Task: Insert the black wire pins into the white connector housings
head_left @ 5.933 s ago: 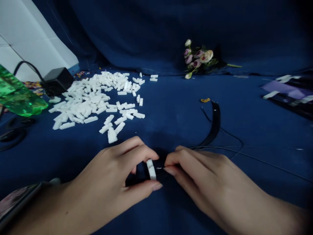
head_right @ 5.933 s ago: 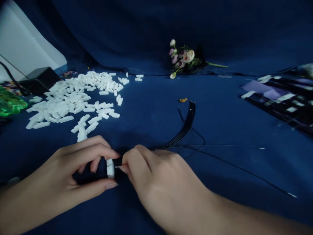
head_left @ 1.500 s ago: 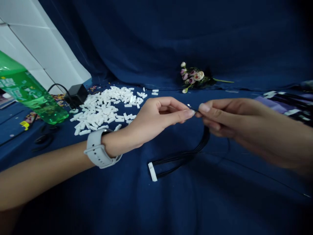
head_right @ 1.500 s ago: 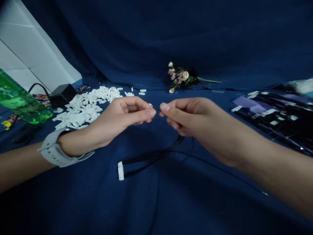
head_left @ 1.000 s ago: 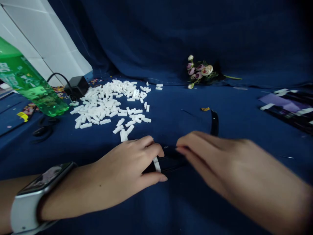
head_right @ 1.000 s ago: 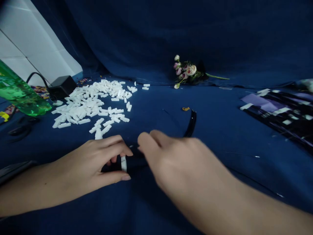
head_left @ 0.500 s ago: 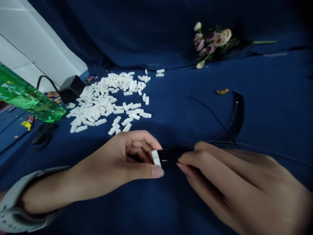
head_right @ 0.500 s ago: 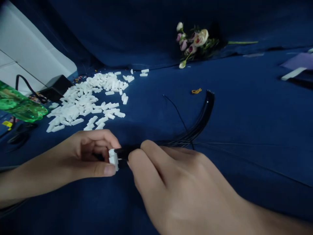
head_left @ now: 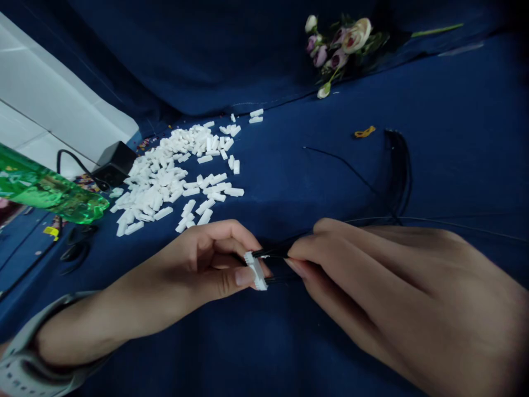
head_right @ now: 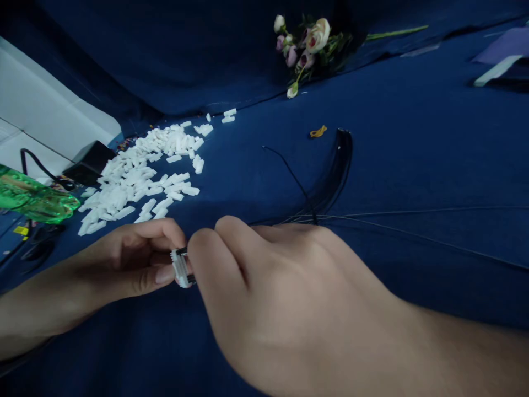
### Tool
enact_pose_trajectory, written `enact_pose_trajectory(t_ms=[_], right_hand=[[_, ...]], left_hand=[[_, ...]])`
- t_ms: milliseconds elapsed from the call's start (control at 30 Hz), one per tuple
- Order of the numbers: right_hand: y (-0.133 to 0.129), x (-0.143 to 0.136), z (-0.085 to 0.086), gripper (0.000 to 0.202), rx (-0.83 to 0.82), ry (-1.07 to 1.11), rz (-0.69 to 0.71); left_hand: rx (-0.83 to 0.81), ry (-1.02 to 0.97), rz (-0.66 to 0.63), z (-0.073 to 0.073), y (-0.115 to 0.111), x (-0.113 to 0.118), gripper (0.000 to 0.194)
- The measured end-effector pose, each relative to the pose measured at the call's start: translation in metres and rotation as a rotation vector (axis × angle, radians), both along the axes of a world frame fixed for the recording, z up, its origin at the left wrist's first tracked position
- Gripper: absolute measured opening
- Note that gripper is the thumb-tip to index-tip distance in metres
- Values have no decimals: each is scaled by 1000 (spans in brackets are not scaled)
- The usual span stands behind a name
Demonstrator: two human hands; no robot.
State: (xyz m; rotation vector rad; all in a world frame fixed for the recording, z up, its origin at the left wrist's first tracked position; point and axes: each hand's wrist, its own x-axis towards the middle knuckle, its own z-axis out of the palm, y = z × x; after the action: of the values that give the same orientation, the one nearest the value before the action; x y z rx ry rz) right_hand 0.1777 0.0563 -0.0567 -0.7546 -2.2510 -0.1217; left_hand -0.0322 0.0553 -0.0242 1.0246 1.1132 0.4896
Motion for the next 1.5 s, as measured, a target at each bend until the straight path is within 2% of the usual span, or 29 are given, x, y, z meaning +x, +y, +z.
enact_pose_trajectory(t_ms=[267, 467, 933, 1100, 1300, 1500], right_hand=[[-2, -3, 1, 25, -47, -44, 28], [0, -5, 1, 29, -21, -56, 30], [-3, 1, -7, 18, 0, -62, 28], [-4, 3, -6, 42, 3, -50, 79], [1, 5, -11, 11, -31, -52, 97], [1, 4, -11, 15, -1, -80, 23]], left_hand=[[-15, -26, -7, -1, -4, 4, 9], [43, -12, 11, -6, -8, 3, 8], [62, 61, -11, 0, -6, 9, 6], [95, 99, -44, 2, -7, 8, 6], [90, 120, -44, 3, -5, 9, 7], [83, 128, -45, 2, -6, 8, 7]])
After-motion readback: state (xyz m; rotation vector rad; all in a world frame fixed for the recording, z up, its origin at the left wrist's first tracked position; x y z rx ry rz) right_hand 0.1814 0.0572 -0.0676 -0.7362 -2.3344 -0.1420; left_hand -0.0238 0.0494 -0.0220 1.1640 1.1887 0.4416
